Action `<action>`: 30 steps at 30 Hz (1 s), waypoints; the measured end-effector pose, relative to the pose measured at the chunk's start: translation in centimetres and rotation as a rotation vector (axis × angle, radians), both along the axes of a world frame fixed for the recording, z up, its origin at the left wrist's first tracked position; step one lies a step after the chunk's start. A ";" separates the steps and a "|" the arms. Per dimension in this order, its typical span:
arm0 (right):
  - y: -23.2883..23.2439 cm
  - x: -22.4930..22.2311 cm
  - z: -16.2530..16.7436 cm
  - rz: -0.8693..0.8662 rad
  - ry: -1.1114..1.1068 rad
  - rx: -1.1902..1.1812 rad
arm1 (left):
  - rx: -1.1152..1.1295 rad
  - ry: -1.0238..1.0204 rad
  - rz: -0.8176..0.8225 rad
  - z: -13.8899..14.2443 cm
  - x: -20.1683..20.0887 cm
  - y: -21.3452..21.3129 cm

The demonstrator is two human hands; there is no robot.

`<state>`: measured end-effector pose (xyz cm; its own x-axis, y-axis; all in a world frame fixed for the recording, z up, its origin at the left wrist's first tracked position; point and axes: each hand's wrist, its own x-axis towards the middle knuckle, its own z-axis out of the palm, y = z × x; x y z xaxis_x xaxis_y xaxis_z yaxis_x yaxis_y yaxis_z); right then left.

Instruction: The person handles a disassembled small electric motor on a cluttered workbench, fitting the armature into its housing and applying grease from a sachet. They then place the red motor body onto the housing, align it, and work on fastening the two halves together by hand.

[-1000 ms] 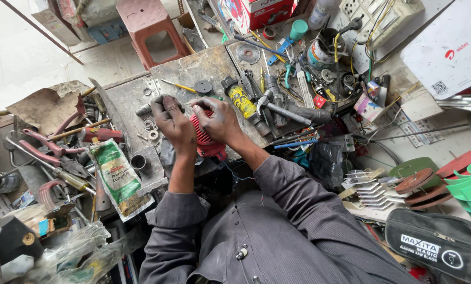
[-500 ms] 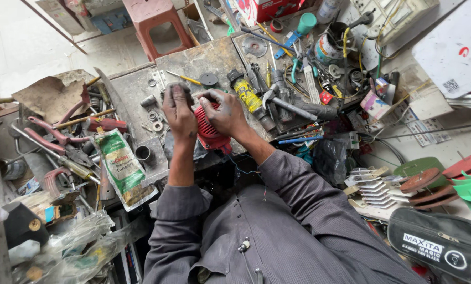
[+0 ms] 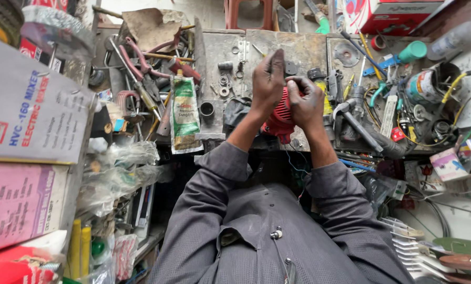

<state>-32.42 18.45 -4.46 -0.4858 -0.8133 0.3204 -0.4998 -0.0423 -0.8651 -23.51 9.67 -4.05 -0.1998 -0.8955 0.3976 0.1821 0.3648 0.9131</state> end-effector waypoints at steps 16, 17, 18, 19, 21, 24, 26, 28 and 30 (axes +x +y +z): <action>0.0 0.0 0.0 0.050 0.011 -0.006 | 0.040 -0.016 0.004 0.1 0.4 0.1; 0.0 0.1 0.1 0.040 0.026 -0.009 | 0.114 0.029 -0.278 0.1 0.8 -1.2; 0.0 0.1 0.2 0.030 0.040 -0.020 | 0.174 0.072 -0.561 0.4 1.6 -3.0; 0.1 0.1 0.3 0.020 0.052 -0.026 | 0.237 0.114 -0.844 0.7 2.4 -4.0; 0.3 0.3 0.6 0.028 0.057 -0.007 | 0.273 0.090 -0.846 1.0 3.6 -4.4; 0.1 0.3 1.0 0.018 0.041 0.001 | 0.120 0.126 -0.394 1.8 3.0 -1.9; 0.0 0.4 1.0 0.009 0.028 0.019 | 0.021 0.148 -0.061 2.0 1.9 1.1; 0.0 0.4 1.0 -0.003 0.034 0.028 | -0.012 0.142 0.152 2.1 0.7 2.6; 0.0 0.3 1.0 0.000 0.031 0.018 | 0.078 0.136 -0.025 2.4 0.9 1.2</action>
